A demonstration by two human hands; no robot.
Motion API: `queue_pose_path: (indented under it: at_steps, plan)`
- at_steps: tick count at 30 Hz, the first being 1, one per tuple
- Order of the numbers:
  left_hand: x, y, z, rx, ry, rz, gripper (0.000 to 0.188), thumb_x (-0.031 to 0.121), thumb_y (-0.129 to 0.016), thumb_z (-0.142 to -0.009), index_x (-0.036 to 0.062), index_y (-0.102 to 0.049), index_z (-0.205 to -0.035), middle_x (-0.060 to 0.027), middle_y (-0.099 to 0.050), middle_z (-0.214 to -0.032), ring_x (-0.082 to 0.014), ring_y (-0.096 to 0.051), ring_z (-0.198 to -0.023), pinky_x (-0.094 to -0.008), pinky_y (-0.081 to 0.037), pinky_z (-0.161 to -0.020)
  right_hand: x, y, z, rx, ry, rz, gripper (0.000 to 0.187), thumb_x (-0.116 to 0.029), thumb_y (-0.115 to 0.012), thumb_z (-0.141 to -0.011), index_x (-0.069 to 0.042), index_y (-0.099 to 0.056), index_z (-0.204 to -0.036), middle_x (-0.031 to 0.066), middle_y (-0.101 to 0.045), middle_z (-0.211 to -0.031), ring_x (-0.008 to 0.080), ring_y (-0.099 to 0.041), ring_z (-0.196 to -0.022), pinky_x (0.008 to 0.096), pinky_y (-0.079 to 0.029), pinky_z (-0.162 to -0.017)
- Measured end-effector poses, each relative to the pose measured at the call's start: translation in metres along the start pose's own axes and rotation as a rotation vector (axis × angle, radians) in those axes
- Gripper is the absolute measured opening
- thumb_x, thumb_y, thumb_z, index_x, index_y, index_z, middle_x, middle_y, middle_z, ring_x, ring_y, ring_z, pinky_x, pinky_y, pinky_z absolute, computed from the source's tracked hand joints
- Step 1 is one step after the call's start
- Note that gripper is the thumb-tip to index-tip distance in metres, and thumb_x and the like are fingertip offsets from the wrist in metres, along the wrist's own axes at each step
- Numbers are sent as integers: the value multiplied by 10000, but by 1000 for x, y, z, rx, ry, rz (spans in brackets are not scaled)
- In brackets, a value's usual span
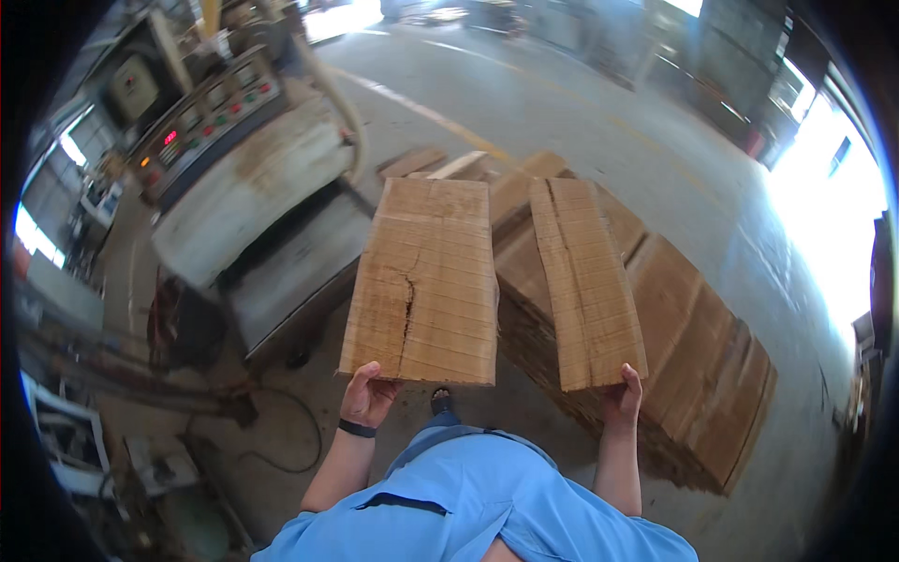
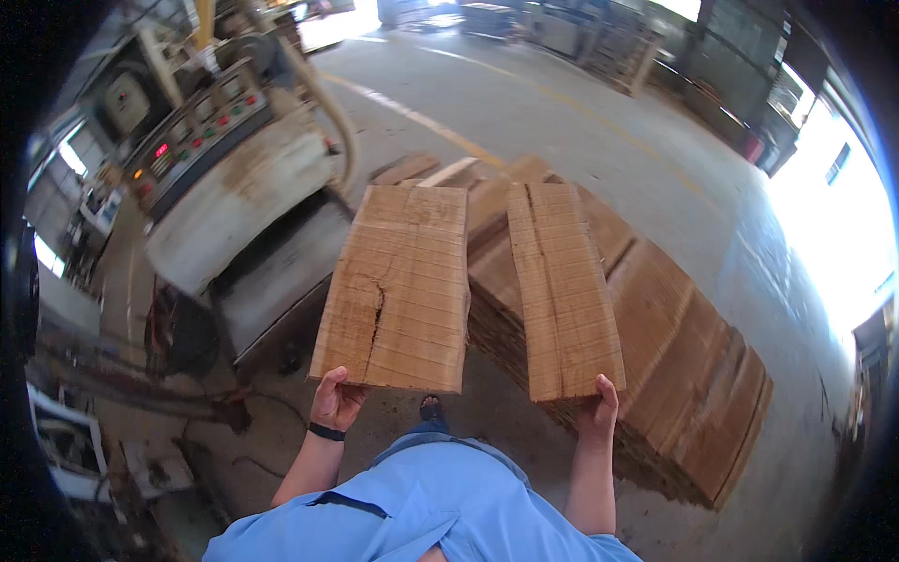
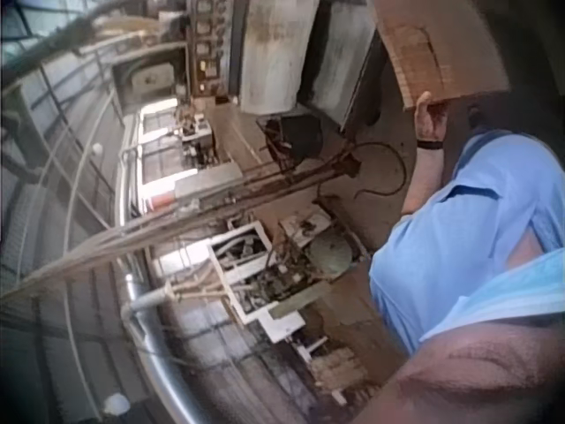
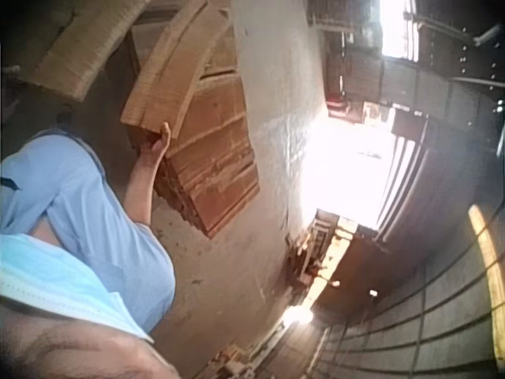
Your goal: The person picks up wooden boards from a stack and feeds them into a machine by hand, pausing periodically to fasten a belt around their waist.
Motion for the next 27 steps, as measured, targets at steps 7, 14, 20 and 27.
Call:
queue_pose_path:
  at_steps: [7, 14, 20, 27]
  plan:
    - [13, 15, 93, 162, -204, 66, 573, 106, -676, -931, 41, -453, -1455, -146, -605, -1398, -306, -615, -1278, -482, -567, -1043, 39, -59, -23, -165, -247, 183, 509, -203, -711, -874, -14, -584, -1329, 105, -688, -1240, 276, -662, -1155, 430, -526, -1014]
    - [7, 52, 97, 269, -327, 61, 547, 104, -709, -913, 71, -513, -1423, -105, -629, -1373, -281, -629, -1249, -461, -558, -1021, 99, -103, -80, -253, -457, 255, 476, -178, -721, -859, -7, -606, -1288, 110, -703, -1194, 287, -676, -1120, 448, -534, -992]
    - [34, 108, 87, 312, -330, 187, 641, 80, -746, -876, 85, -471, -1455, -116, -597, -1401, -308, -602, -1284, -507, -551, -1040, 195, -135, -116, -269, -573, 226, 496, -171, -719, -866, -24, -597, -1325, 101, -703, -1230, 283, -673, -1144, 429, -524, -1016]
    - [51, 153, 81, 394, -349, 316, 695, 91, -761, -826, 86, -467, -1456, -127, -561, -1430, -338, -551, -1322, -530, -481, -1116, 321, -139, -165, -208, -752, 230, 537, -153, -697, -933, -44, -507, -1423, 122, -625, -1374, 302, -591, -1297, 470, -487, -1101]
Point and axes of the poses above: each hand's wrist, its own z-axis away from the middle knuckle, its own y-axis out of the back of the hand, x = y × z, the point moved 9 cm from there along -z, towards the middle knuckle
